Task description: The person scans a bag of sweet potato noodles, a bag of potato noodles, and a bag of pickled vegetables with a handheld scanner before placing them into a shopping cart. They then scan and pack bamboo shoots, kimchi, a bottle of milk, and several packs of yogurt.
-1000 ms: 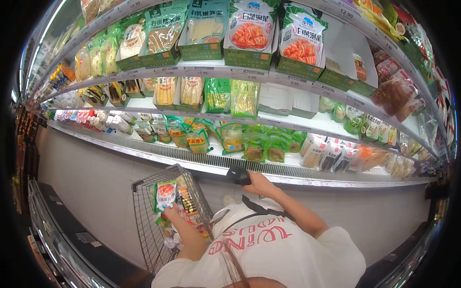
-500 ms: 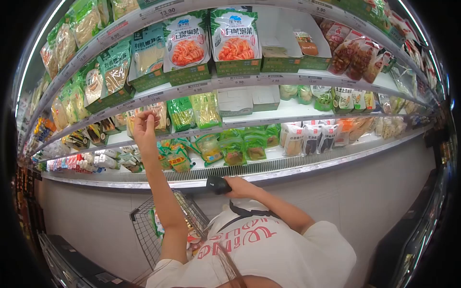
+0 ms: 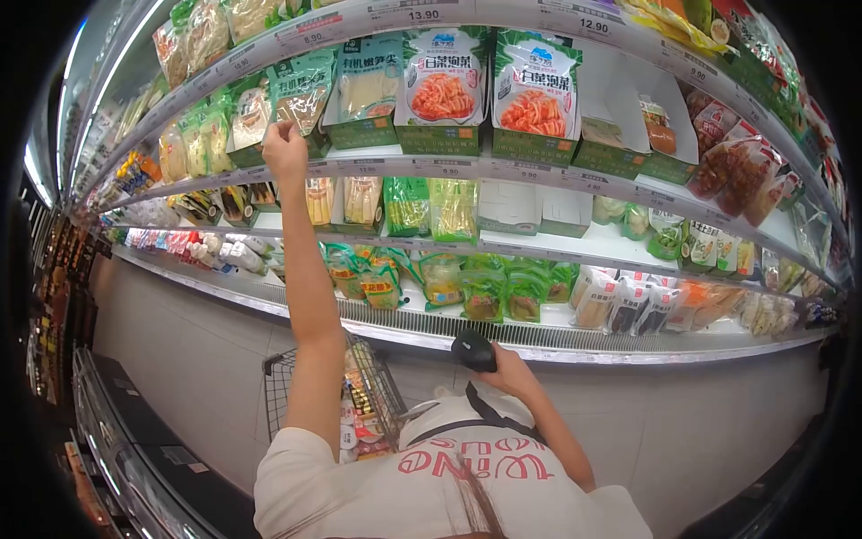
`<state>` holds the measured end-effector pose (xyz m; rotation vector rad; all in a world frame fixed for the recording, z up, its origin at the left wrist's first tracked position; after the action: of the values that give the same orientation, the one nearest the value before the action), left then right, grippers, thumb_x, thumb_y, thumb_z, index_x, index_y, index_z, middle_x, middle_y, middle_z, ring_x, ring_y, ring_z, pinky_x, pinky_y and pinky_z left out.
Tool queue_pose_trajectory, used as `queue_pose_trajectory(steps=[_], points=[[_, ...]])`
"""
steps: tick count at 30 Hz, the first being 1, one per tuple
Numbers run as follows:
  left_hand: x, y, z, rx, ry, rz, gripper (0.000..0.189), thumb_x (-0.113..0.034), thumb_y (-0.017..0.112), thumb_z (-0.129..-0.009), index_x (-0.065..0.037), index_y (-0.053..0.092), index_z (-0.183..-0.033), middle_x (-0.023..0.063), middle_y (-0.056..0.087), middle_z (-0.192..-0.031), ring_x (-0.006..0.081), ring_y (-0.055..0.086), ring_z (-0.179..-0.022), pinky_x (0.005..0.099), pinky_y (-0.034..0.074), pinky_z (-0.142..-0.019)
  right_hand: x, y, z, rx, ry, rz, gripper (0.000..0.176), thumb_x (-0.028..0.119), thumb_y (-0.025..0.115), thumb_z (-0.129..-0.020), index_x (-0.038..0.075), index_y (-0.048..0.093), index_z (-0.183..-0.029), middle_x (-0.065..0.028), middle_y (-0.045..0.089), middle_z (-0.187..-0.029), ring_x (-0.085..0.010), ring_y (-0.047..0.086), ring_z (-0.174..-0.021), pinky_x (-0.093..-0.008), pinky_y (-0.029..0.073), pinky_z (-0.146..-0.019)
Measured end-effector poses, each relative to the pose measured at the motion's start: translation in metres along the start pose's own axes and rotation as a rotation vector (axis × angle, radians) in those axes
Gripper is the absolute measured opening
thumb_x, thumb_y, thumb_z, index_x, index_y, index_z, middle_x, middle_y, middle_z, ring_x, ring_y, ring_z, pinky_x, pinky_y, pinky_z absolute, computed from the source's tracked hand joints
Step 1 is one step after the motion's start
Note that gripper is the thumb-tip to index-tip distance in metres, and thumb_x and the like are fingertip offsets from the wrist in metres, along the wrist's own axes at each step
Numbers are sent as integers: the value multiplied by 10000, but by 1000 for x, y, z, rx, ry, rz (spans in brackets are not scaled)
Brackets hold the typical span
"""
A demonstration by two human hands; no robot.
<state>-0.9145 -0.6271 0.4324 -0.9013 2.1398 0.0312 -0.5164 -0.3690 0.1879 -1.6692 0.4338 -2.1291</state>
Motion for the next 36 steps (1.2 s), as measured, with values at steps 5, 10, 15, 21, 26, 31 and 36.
queue_pose_trajectory(steps=[5,10,15,21,26,31,36], points=[[93,11,-107,52,-210,99,335,-72,566,-781,8,608,-1103,163,680,-1068,295,651,-997,373,491,-891,3,4,-3,33,22,14,493,226,771,-727,-6,588,-1121,-189,684,-951,-277,666,-871,-346,494,-809],[127,45,-152,204,-82,5,461,-106,575,-781,23,562,-1223,181,663,-1140,289,635,-1069,366,482,-923,6,13,-16,37,24,14,503,240,773,-729,-5,588,-1127,-188,684,-958,-280,664,-876,-346,493,-813],[120,59,-153,113,-89,240,476,-141,603,-777,37,571,-1217,189,673,-1124,299,645,-1041,359,482,-912,6,17,-22,12,-18,25,564,294,767,-713,5,569,-1155,-231,674,-935,-396,650,-893,-415,501,-787],[129,61,-160,117,-60,-124,273,-221,653,-782,-21,717,-956,169,715,-922,306,673,-921,375,500,-850,21,15,-23,6,58,6,516,250,784,-723,-9,589,-1124,-181,683,-952,-267,660,-868,-343,492,-807],[121,59,-167,39,-84,47,239,-233,669,-753,-46,724,-891,170,707,-923,342,657,-917,431,493,-841,20,19,-29,21,53,-8,554,277,773,-712,6,569,-1149,-223,676,-955,-368,662,-904,-406,505,-789],[126,59,-163,56,-113,-188,267,-212,671,-728,-56,740,-932,180,707,-964,344,655,-955,414,491,-866,15,28,-36,44,30,6,531,253,785,-716,0,589,-1139,-160,682,-942,-244,652,-845,-337,490,-791],[116,54,-157,86,-60,-250,260,-235,688,-716,-103,762,-928,165,717,-939,342,666,-938,408,499,-867,26,26,-32,38,40,-4,560,296,786,-720,-9,582,-1143,-171,680,-952,-256,654,-855,-341,490,-794]])
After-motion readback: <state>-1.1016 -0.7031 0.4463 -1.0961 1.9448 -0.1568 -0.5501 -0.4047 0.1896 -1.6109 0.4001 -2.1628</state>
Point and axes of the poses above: each hand's wrist, its own z-axis away from the middle knuckle, its own y-axis out of the palm, x = y × z, the point moved 3 cm from there along -z, towards the middle knuckle
